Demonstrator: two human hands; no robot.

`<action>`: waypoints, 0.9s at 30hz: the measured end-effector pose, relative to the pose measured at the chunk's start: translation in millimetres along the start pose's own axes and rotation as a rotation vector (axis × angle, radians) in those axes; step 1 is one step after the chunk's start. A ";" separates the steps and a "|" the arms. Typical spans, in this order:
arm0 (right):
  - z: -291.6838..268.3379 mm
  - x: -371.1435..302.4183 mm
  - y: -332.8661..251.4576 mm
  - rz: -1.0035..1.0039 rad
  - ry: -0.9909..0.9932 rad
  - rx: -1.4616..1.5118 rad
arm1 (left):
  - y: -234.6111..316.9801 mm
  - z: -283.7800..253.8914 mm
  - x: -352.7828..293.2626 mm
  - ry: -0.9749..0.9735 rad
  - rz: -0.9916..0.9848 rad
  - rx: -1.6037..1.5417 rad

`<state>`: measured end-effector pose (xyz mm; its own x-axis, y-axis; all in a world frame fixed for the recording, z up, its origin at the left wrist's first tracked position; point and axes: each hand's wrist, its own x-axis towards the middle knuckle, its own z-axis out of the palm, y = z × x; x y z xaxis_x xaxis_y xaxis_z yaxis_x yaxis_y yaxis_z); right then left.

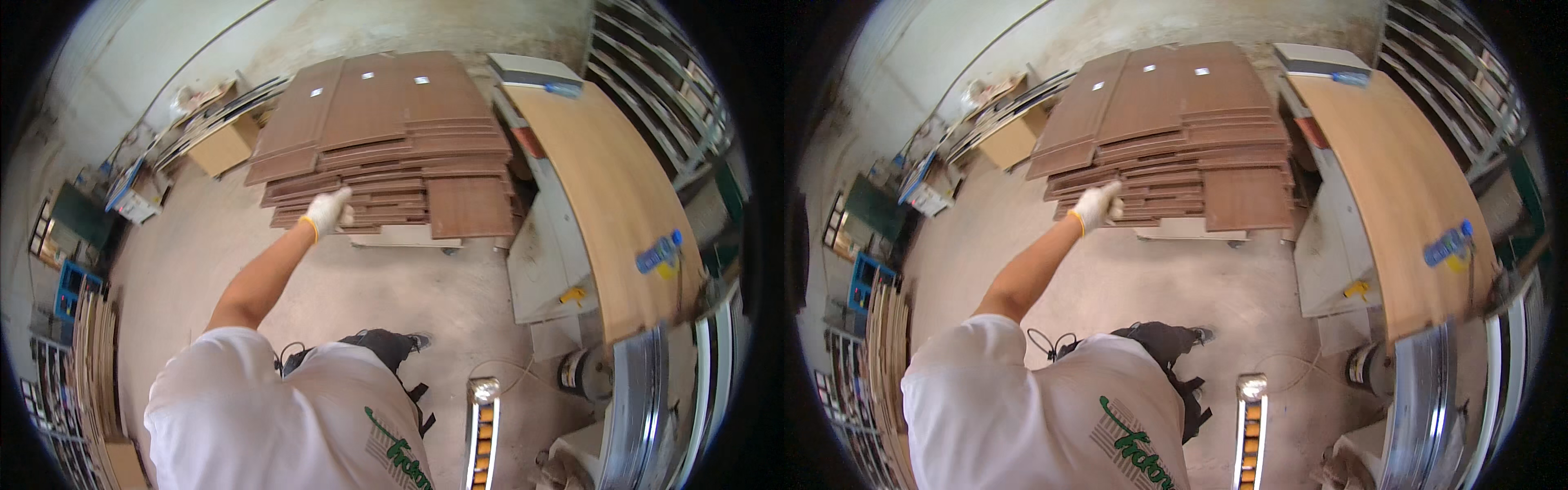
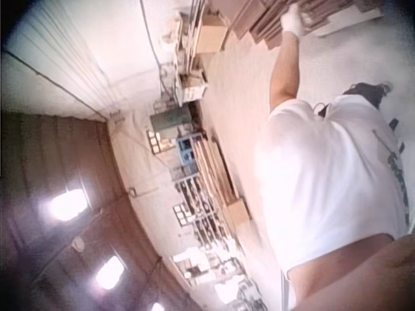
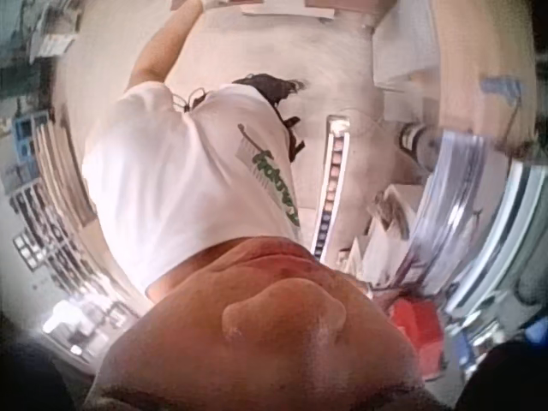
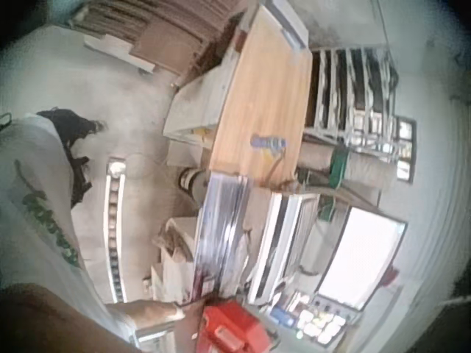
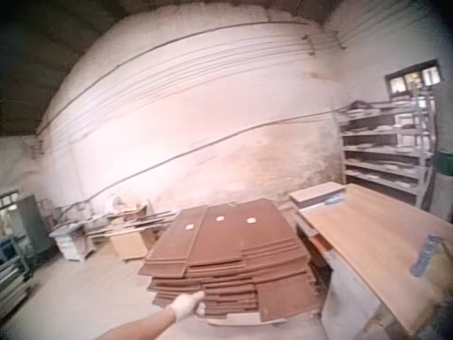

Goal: The person repeatedly picks up brown rectangular panels from a stack, places them onto a conveyor belt, and then stacks them again. The person handles the panels by hand, wearing white gloves, in a repetitive cycle of picking, placing, and restacking.

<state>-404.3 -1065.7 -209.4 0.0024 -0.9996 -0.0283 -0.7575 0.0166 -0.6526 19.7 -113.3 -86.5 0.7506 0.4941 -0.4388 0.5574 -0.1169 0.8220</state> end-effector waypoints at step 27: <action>325.6 -1051.7 -562.0 -1.545 -1.395 0.242 | 71.7 -292.6 268.2 0.363 0.034 1.372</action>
<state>231.4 -16.3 -59.3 0.8621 0.4787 0.1660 0.4233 -0.5005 -0.7552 157.1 262.9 -38.9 0.7561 0.6398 -0.1374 0.5955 -0.7598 -0.2610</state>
